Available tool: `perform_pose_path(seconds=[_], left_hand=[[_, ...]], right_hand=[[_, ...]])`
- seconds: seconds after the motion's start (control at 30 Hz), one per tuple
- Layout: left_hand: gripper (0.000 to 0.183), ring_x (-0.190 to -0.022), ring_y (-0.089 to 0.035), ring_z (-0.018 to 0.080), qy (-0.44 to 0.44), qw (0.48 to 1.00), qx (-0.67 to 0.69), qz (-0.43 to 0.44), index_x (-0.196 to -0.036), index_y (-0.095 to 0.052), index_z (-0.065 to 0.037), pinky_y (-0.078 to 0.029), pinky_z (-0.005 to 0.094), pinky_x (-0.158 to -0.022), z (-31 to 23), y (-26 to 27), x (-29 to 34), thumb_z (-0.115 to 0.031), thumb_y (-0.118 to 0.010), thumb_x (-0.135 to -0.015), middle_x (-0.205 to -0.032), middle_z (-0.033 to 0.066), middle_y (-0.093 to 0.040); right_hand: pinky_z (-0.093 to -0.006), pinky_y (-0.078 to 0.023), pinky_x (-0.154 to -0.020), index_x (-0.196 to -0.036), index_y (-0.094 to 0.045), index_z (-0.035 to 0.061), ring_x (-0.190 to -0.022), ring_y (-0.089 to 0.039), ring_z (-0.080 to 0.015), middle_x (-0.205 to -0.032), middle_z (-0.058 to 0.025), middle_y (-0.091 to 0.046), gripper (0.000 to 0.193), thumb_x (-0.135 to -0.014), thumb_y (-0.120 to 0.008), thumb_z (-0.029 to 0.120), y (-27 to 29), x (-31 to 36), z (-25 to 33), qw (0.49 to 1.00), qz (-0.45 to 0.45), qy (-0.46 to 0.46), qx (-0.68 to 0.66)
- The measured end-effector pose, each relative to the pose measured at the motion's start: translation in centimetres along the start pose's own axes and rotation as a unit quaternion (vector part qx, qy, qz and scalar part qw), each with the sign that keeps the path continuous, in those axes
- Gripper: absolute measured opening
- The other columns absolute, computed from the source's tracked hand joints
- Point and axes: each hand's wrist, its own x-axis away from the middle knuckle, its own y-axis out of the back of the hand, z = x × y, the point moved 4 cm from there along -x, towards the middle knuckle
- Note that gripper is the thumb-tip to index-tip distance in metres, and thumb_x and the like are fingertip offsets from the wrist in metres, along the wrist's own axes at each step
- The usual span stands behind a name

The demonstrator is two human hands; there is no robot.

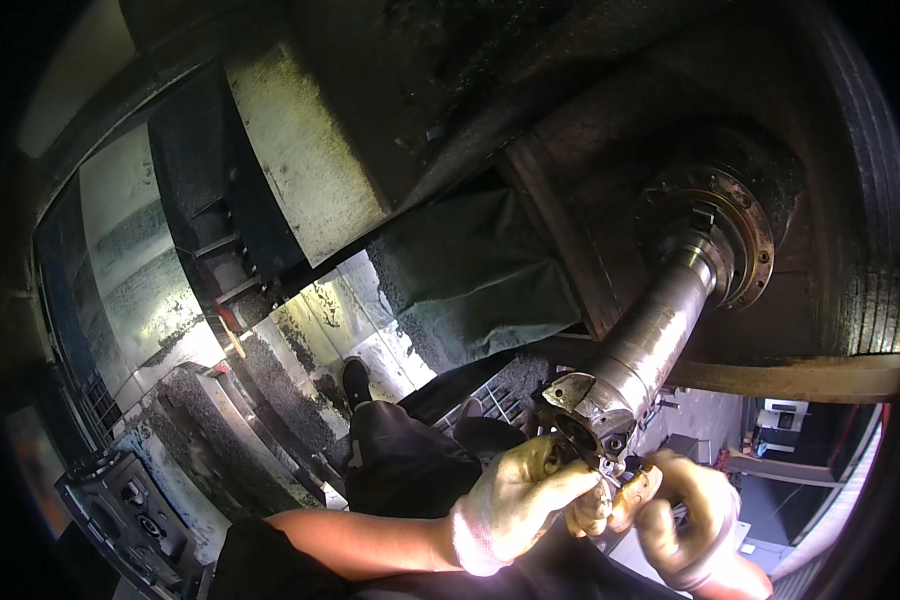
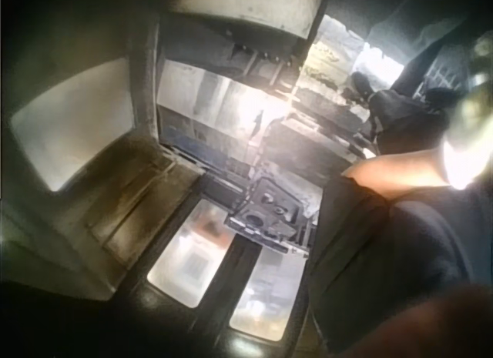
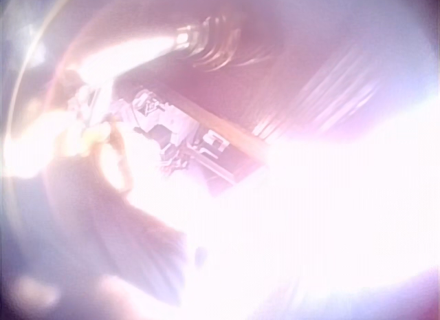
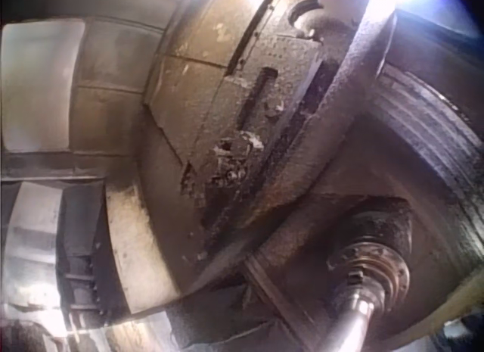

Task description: The person uses a hex key to loosen screws on a large milling tool head, removes several metal cutting bits, and replaces them with new ones by hand.

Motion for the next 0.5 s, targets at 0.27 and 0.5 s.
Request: perform_pose_path(seconds=[0.27, 0.5], left_hand=[[0.025, -0.092, -0.073, 0.0156, 0.048, 0.996, 0.049, 0.052, -0.127, -0.062, 0.004, -0.061, 0.0319, -0.082, 0.7, 0.7, 0.5, -0.004, -0.061, -0.104, -0.111, 0.0103, -0.072], [0.018, -0.077, -0.07, 0.0172, 0.043, 0.998, 0.051, -0.023, -0.11, -0.064, 0.001, -0.056, 0.0299, -0.073, -0.2, 0.0, 0.2, -0.016, -0.059, -0.109, -0.088, 0.0097, -0.072]], right_hand=[[-0.0325, -0.056, -0.062, -0.101, -0.073, -0.0033, -0.065, -0.073, -0.0227, -0.081, -0.0135, -0.078, 0.023, -0.101, -0.06, 0.016, -1.3, 1.5, -2.0, 0.992, 0.02, -0.079, -0.094], [-0.0363, -0.056, -0.063, -0.125, -0.062, -0.007, -0.065, -0.072, -0.0283, -0.089, -0.0172, -0.075, 0.042, -0.087, -0.071, 0.009, -1.4, 1.2, -0.8, 0.99, -0.058, 0.115, 0.057]])
